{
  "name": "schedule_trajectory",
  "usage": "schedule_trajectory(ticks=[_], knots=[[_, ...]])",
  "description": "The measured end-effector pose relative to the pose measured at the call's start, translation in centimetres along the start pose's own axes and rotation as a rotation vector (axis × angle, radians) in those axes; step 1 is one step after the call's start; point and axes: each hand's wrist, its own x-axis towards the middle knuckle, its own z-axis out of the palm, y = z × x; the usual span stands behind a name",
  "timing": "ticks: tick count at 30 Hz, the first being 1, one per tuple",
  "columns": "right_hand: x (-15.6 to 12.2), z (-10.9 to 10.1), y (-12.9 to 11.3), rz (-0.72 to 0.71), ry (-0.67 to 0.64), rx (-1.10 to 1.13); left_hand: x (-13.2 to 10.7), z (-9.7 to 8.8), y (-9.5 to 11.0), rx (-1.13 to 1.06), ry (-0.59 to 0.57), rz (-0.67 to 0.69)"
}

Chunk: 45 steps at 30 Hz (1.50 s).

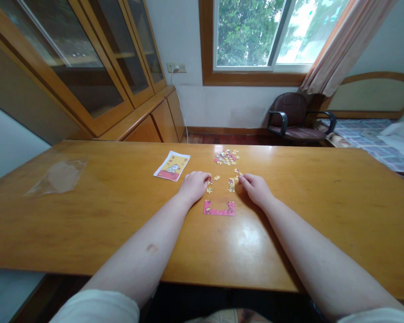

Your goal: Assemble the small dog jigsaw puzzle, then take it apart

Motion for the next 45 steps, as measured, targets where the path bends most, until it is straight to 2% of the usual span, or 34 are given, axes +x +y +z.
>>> schedule_trajectory(ticks=[5,10,15,20,26,33,45], knots=[[0.0,-0.1,-0.1,-0.007,0.006,-0.006,0.0,0.0,-0.1,-0.041,0.032,0.014],[0.0,-0.1,-0.1,-0.015,-0.005,-0.008,0.0,-0.1,-0.2,-0.038,0.016,0.039],[0.0,0.0,0.0,-0.019,0.004,-0.018,0.0,-0.2,-0.2,-0.034,0.085,-0.039],[0.0,0.0,0.1,-0.020,-0.006,-0.002,0.1,0.3,-0.7,0.043,0.049,-0.098],[-0.1,-0.2,-0.3,-0.005,0.003,0.012,0.3,0.4,-1.8,0.068,0.118,-0.280],[-0.1,-0.2,-0.2,0.001,-0.014,0.013,0.6,0.2,-2.5,0.047,0.074,-0.242],[-0.1,-0.2,-0.3,-0.003,-0.016,0.005,1.0,0.1,-2.4,0.034,0.063,-0.313]])
